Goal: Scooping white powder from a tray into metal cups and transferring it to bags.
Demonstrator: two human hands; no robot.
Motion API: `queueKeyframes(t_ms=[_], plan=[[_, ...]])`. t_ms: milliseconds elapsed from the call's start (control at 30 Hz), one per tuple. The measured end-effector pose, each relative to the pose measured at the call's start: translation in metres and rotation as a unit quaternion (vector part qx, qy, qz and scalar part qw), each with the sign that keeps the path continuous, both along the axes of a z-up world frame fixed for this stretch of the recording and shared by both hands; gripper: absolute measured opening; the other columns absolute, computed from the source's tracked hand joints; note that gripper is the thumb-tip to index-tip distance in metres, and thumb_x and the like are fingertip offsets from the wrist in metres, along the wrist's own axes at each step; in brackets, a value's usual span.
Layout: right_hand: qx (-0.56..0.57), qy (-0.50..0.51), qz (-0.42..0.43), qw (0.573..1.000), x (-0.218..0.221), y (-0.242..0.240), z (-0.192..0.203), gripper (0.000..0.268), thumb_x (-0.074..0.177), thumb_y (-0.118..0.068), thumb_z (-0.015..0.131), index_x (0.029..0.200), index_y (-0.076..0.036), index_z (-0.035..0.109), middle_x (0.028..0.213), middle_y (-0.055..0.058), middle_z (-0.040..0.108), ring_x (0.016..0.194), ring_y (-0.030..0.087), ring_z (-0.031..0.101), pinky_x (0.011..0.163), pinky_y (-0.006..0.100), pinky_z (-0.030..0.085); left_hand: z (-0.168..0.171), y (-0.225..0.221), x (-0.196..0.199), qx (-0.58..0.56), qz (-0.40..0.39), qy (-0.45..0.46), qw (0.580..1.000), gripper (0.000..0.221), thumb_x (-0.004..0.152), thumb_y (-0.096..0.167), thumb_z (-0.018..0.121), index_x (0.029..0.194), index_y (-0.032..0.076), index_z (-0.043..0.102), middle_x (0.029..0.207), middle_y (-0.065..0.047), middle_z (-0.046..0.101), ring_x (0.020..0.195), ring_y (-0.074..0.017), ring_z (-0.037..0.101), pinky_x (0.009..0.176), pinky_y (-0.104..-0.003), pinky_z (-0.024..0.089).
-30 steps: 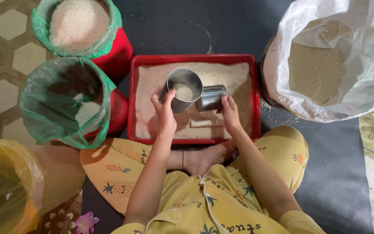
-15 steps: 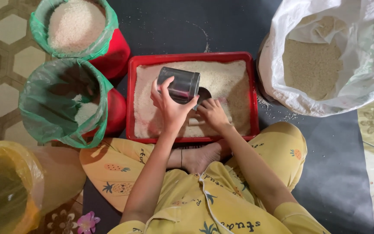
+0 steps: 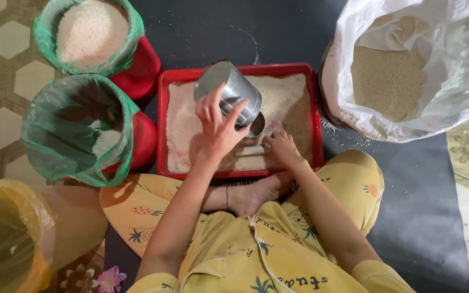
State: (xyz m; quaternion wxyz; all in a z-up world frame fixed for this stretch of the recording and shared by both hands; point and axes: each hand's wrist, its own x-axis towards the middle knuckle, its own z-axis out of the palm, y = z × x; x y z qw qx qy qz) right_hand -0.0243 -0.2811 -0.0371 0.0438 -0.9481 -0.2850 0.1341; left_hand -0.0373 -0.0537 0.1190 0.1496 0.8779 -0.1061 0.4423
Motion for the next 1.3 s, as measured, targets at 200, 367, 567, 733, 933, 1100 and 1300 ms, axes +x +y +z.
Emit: queueKeyframes(t_ms=[200, 367, 567, 733, 933, 1100, 1300], plan=[[-0.017, -0.01, 0.018, 1.0, -0.004, 0.016, 0.028, 0.042, 0.075, -0.04, 0.081, 0.115, -0.034, 0.068, 0.111, 0.001, 0.058, 0.109, 0.027, 0.057, 0.091, 0.042, 0.046, -0.031, 0.017, -0.017, 0.023, 0.064, 0.005, 0.998, 0.076, 0.049, 0.038, 0.093, 0.121, 0.035, 0.067, 0.145, -0.017, 0.048, 0.129, -0.0329, 0.047, 0.107, -0.053, 0.037], [0.105, 0.056, -0.008, 0.993, -0.008, -0.003, 0.087, 0.034, 0.082, -0.036, 0.077, 0.114, -0.028, 0.068, 0.105, -0.001, 0.072, 0.112, 0.025, 0.063, 0.104, 0.048, 0.039, -0.051, 0.029, -0.05, -0.055, 0.186, 0.14, 0.971, 0.085, 0.047, 0.041, 0.092, 0.126, 0.037, 0.062, 0.151, -0.014, 0.041, 0.134, -0.0318, 0.044, 0.108, -0.053, 0.035], [0.223, -0.179, -0.092, 0.954, 0.014, 0.014, 0.101, 0.038, 0.092, -0.051, 0.071, 0.124, -0.033, 0.067, 0.088, -0.01, 0.063, 0.097, 0.014, 0.055, 0.098, 0.036, 0.038, -0.064, 0.046, -0.036, -0.104, 0.264, 0.366, 0.886, 0.099, 0.044, 0.046, 0.09, 0.136, 0.036, 0.054, 0.149, -0.012, 0.043, 0.127, -0.0344, 0.049, 0.102, -0.056, 0.038], [0.209, -0.257, -0.109, 0.937, 0.027, 0.03, 0.068, 0.037, 0.093, -0.043, 0.072, 0.128, -0.033, 0.067, 0.101, -0.005, 0.065, 0.1, 0.017, 0.057, 0.095, 0.04, 0.038, -0.063, 0.056, -0.022, -0.159, 0.272, 0.444, 0.839, 0.117, 0.049, 0.067, 0.085, 0.151, 0.025, 0.046, 0.153, -0.015, 0.035, 0.13, -0.0369, 0.04, 0.103, -0.054, 0.032], [0.149, -0.191, -0.029, 0.97, 0.011, 0.021, 0.097, 0.032, 0.083, -0.037, 0.077, 0.114, -0.038, 0.072, 0.103, -0.007, 0.066, 0.105, 0.018, 0.055, 0.103, 0.05, 0.034, -0.086, 0.054, -0.028, -0.122, 0.266, 0.324, 0.9, 0.108, 0.052, 0.06, 0.089, 0.146, 0.021, 0.052, 0.151, -0.016, 0.038, 0.127, -0.0371, 0.043, 0.101, -0.056, 0.032], [0.181, -0.075, -0.047, 0.979, 0.002, 0.003, 0.101, 0.044, 0.085, -0.057, 0.073, 0.122, -0.036, 0.065, 0.117, -0.006, 0.061, 0.113, 0.019, 0.052, 0.106, 0.049, 0.031, -0.087, 0.047, -0.042, -0.123, 0.271, 0.301, 0.906, 0.105, 0.054, 0.062, 0.085, 0.147, 0.027, 0.048, 0.156, -0.013, 0.033, 0.134, -0.0351, 0.039, 0.103, -0.054, 0.033], [0.234, 0.03, -0.081, 0.968, 0.002, 0.028, 0.094, 0.092, 0.073, -0.068, 0.081, 0.151, -0.036, 0.044, 0.146, 0.002, 0.042, 0.122, 0.03, 0.049, 0.104, 0.056, 0.037, -0.095, 0.044, -0.054, -0.136, 0.284, 0.285, 0.905, 0.106, 0.054, 0.064, 0.082, 0.148, 0.029, 0.049, 0.156, -0.012, 0.034, 0.134, -0.0355, 0.04, 0.101, -0.053, 0.037]])
